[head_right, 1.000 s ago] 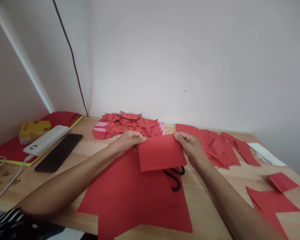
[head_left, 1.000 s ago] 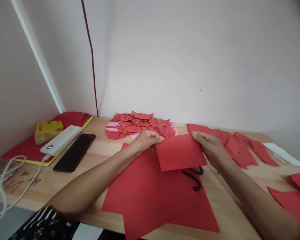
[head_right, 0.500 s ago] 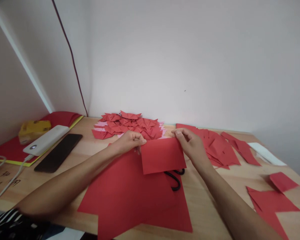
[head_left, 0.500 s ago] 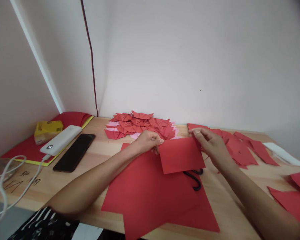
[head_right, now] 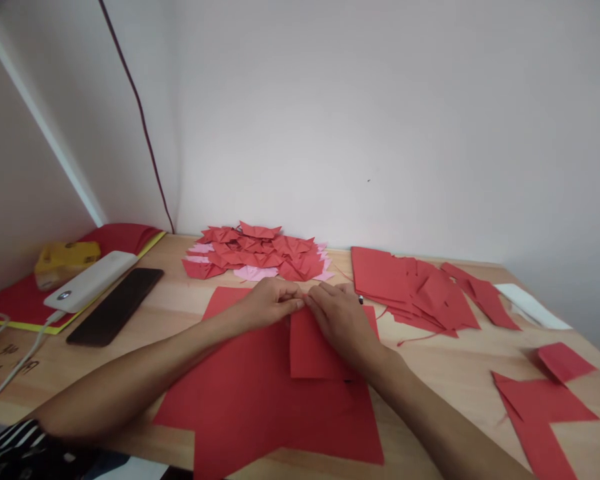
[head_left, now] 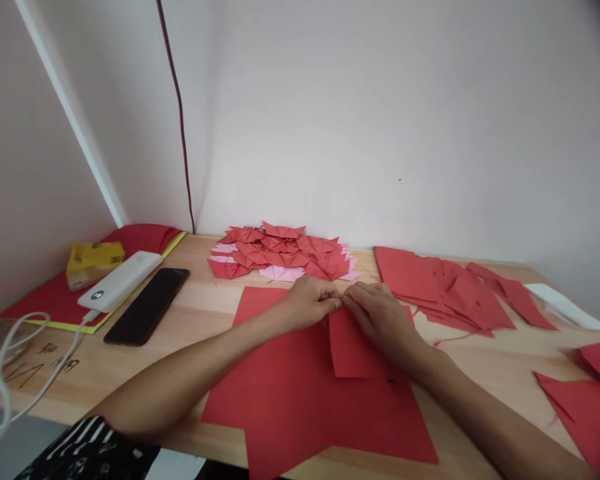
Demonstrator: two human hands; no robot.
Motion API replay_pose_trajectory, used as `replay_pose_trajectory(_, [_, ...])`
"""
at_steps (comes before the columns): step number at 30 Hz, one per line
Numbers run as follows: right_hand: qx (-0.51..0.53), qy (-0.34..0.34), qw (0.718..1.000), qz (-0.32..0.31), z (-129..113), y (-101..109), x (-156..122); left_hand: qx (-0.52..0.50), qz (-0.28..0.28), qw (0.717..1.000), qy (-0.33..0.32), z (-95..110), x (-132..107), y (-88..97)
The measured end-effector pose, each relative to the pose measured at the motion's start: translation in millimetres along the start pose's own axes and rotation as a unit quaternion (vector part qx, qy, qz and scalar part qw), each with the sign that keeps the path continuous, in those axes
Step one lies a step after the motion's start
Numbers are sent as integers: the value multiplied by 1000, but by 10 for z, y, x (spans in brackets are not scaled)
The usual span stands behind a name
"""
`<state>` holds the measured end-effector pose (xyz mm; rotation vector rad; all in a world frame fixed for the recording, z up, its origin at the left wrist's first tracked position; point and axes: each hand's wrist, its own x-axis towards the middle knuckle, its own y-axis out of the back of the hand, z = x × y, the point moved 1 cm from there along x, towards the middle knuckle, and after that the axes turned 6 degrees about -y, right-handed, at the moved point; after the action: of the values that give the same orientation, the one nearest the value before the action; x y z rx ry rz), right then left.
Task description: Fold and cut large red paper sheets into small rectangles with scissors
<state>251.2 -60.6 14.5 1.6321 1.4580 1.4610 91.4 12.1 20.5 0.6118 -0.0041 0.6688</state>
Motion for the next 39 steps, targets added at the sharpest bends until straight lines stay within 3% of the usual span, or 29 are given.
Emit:
replay_pose_trajectory(6, [6, -33, 999, 9, 173, 71, 52, 21, -7, 1000, 6, 8, 32, 253])
replay_pose_trajectory(13, [23, -105, 994, 31, 424, 151, 103, 1, -28, 999, 29, -187, 70, 548])
replay_pose_trajectory(26, [89, -184, 979, 20, 424, 165, 60, -43, -8, 997, 61, -389, 85, 606])
replay_pose_trajectory(33, [102, -200, 974, 20, 470, 143, 61, -51, -1, 997, 57, -359, 91, 609])
replay_pose_trajectory(39, [112, -192, 975, 18, 520, 82, 70, 15, -14, 999, 28, -282, 75, 589])
